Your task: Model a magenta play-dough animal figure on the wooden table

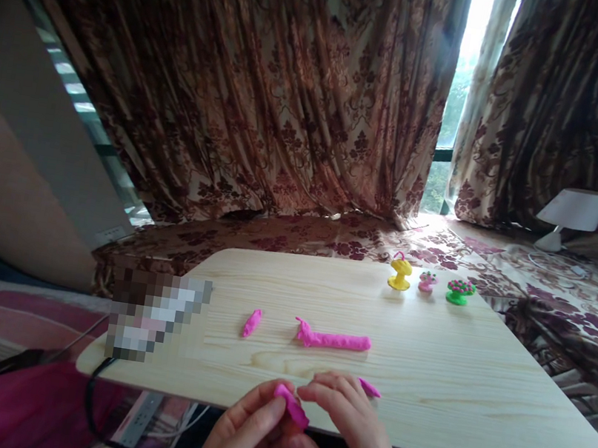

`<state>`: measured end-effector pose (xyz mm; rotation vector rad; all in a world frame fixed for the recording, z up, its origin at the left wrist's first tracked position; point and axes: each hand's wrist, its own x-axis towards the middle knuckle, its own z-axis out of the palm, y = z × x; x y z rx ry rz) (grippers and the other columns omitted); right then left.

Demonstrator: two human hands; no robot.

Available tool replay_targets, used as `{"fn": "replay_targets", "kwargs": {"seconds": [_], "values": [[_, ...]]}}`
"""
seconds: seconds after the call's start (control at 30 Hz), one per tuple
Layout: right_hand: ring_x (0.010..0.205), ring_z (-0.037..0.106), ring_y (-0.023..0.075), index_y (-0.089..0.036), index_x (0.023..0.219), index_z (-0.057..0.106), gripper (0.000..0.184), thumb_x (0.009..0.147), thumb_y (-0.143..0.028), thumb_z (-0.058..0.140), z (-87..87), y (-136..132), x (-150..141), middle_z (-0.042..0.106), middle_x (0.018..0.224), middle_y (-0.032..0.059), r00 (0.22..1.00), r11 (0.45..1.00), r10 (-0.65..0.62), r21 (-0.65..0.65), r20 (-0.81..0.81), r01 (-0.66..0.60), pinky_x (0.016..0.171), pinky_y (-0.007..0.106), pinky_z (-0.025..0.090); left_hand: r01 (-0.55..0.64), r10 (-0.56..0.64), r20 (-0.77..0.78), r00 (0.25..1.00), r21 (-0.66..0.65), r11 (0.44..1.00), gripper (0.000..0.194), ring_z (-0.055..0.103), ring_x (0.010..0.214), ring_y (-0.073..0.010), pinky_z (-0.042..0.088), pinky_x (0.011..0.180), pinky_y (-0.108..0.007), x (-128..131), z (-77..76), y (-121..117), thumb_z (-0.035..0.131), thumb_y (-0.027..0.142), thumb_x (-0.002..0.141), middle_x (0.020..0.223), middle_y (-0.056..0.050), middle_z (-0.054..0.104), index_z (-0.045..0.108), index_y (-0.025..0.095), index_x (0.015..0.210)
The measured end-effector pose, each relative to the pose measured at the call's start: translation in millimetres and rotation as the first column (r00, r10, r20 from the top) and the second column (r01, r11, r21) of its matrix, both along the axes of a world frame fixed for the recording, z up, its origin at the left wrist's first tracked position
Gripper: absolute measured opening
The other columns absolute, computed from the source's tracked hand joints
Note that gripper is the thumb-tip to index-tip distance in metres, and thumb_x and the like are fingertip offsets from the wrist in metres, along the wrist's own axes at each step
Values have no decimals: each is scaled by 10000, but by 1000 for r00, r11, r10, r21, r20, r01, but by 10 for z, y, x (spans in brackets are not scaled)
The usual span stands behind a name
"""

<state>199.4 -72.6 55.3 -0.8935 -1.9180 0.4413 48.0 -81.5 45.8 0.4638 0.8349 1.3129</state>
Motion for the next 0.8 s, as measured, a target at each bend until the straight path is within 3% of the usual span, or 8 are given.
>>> {"fn": "replay_targets", "kwargs": {"seconds": [0.2, 0.33, 0.43, 0.67, 0.8], "values": [[890, 650, 156, -262, 1039, 599, 326, 769, -79, 609, 4, 20, -12, 664, 901, -1, 998, 994, 35, 105, -50, -29, 800, 214, 530, -29, 28, -51, 998, -8, 1000, 410, 632, 583, -142, 508, 608, -267, 33, -15, -28, 821, 304, 551, 670, -23, 677, 663, 161, 901], [945, 635, 165, -268, 1061, 586, 348, 765, -90, 625, -24, 45, -14, 664, 959, 6, 998, 990, -7, 140, -64, 16, 757, 193, 535, -14, 31, -198, 980, 87, 996, 349, 601, 551, -118, 472, 571, -213, 7, -92, -11, 823, 339, 545, 588, -17, 658, 679, 143, 795], [934, 635, 160, -260, 1074, 562, 370, 757, -86, 639, -49, 49, -8, 666, 950, 7, 994, 986, -28, 160, -102, 44, 756, 189, 530, -27, 50, -217, 975, 104, 994, 342, 591, 552, -114, 447, 554, -197, 9, -105, -8, 821, 365, 540, 583, -21, 665, 682, 153, 770], [741, 634, 125, -231, 965, 626, 227, 797, -81, 591, 9, 41, 28, 627, 812, 4, 998, 995, 62, 80, -24, -60, 696, 210, 532, -18, 49, -311, 949, 102, 995, 363, 589, 555, -123, 445, 591, -217, 13, -96, -27, 818, 399, 527, 554, -25, 652, 707, 148, 765], [822, 649, 134, -264, 1102, 577, 375, 775, -84, 611, -7, 23, 56, 657, 890, -5, 999, 993, 39, 112, -16, -37, 768, 209, 525, 18, 6, -301, 954, 79, 997, 384, 581, 568, -128, 444, 596, -227, -37, -140, -11, 792, 437, 556, 566, -36, 656, 700, 150, 795]]}}
